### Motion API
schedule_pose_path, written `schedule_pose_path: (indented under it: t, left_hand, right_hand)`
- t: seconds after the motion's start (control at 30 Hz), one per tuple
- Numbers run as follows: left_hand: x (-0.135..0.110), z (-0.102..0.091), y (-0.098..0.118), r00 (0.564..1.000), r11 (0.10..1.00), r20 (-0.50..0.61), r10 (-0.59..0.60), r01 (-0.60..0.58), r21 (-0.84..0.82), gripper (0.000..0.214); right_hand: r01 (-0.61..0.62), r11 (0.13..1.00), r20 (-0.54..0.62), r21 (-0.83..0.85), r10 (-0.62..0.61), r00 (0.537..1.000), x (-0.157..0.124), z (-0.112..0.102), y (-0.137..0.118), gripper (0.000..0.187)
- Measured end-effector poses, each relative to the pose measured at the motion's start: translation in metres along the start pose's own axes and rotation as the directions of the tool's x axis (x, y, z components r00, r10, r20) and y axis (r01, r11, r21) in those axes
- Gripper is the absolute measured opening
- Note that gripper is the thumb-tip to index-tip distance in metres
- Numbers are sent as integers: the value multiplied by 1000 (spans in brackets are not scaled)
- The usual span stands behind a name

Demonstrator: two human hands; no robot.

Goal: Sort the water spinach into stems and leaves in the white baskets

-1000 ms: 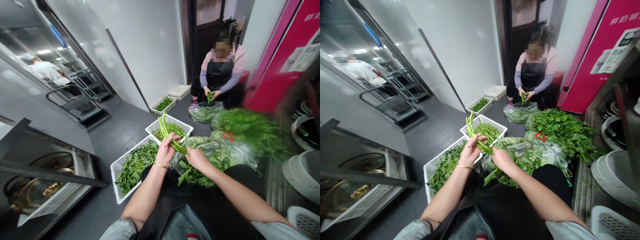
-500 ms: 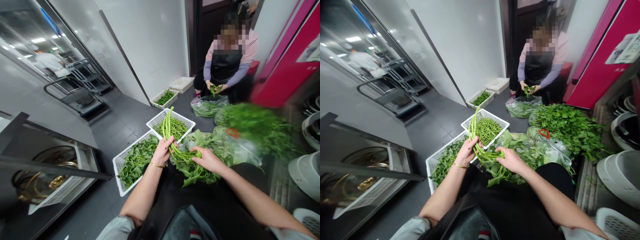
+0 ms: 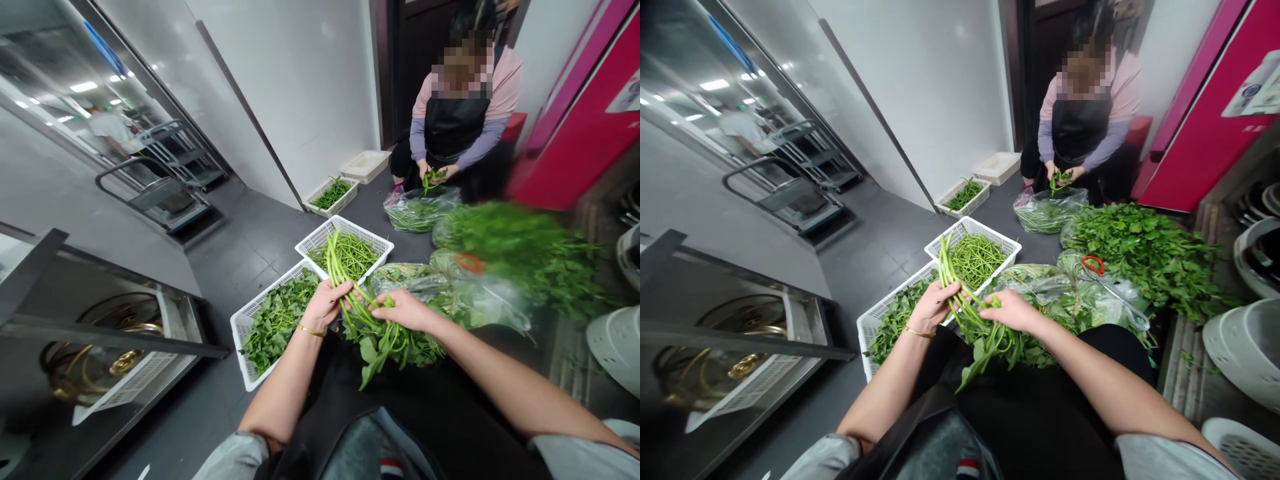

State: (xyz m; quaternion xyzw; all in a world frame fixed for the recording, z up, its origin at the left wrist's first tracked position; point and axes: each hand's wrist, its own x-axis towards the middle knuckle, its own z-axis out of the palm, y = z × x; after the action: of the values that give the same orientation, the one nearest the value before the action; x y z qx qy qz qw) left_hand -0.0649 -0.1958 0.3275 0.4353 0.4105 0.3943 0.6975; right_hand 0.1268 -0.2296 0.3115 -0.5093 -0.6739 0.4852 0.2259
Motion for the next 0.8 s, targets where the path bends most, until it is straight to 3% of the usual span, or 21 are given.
schedule_pose_path:
  t: [0.2,0.3,0.37,0.5,0.67,0.8]
  left_hand:
    - [2,-9,-13,989,992,-141,32,-49,-120,37]
    - [1,-15,-17,976,993,-216,40,-63,-101,38]
    - [-3,-17,-16,982,995,-183,49,-65,-80,38]
    - [-11,-14,-11,1000,999,26,13,-14,40,37]
    - [-9,3,-18,977,988,-172,128,-109,112,33]
    - [-1,11,-31,998,986,4,56,-56,157,29]
  right_hand:
    - [-51,990,-185,-130,27,982,-12,-55,7,33]
    - [-58,986,-231,-156,21,973,-18,-71,7,30]
    - [-72,982,-211,-173,34,977,-21,-72,7,31]
    - [-51,978,-94,-203,33,995,-28,-64,8,33]
    - [-30,971,13,-239,35,999,-40,-49,8,31]
    - [-28,970,48,-241,41,998,-52,-39,6,26]
